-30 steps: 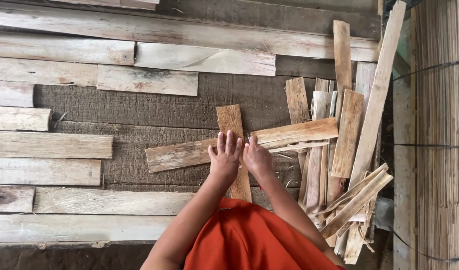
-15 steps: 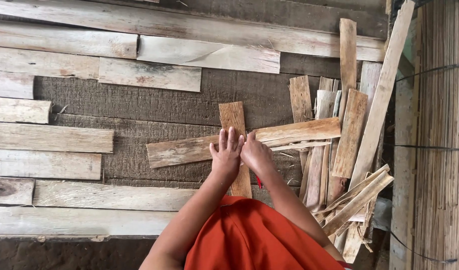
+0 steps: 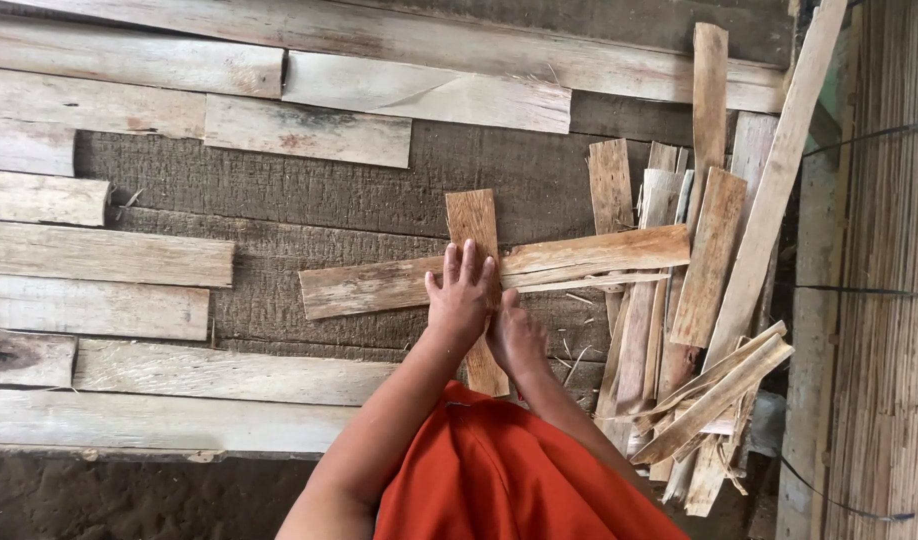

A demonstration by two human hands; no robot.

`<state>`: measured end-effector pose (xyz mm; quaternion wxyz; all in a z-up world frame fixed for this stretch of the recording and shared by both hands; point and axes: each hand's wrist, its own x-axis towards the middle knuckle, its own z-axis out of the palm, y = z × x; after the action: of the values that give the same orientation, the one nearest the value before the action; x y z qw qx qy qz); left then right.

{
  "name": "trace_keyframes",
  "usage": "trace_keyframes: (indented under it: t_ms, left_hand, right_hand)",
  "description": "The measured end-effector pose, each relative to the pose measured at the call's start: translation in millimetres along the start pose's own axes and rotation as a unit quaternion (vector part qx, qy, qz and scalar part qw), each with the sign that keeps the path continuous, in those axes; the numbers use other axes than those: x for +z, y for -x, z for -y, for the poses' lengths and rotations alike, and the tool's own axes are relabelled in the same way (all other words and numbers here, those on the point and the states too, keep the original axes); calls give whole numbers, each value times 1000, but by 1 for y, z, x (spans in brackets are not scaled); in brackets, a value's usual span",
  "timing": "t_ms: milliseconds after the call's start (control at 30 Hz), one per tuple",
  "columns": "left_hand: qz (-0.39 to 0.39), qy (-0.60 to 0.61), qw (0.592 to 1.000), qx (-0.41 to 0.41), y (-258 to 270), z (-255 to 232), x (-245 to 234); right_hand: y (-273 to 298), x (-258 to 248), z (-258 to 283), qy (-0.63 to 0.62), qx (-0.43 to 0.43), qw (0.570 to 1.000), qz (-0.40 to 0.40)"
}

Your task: The person arranges thin wooden planks on a wooden floor, aligning them in rows. They use a red utility knife to trim the edges of some planks to fit them into the arrangement.

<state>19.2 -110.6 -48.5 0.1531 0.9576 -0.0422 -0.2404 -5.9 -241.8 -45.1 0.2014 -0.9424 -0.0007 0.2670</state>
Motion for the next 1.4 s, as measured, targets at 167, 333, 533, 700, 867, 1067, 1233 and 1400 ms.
trace_keyframes:
  t_ms: [167, 333, 533, 700, 867, 1067, 1233, 1400]
  left_hand:
    - [12, 15, 1000, -8, 6, -4, -15]
    - [23, 29, 999, -8, 13, -9, -29]
    - [26, 22, 999, -2, 10, -5, -23]
    - [31, 21, 999, -7, 11, -7, -33]
    - [8, 30, 999, -18, 10, -12, -30]
    - [-6, 32, 999, -26, 12, -13, -30]
    - [3, 24, 999, -29, 7, -12, -30]
    - [-5, 26, 999, -23, 10, -12, -25]
  right_hand:
    - [17, -17, 24, -10, 16, 1000, 9]
    - [29, -18, 24, -5, 55, 998, 30]
    - [26, -2, 11, 64, 37, 996, 40]
    - [8, -22, 6, 41, 73, 994, 68]
    - [-2, -6, -21, 70, 61, 992, 87]
    - [1, 7, -14, 56, 55, 993, 87]
    - [4, -16, 0, 43, 59, 992, 99]
    - [4, -5, -6, 48, 38, 996, 64]
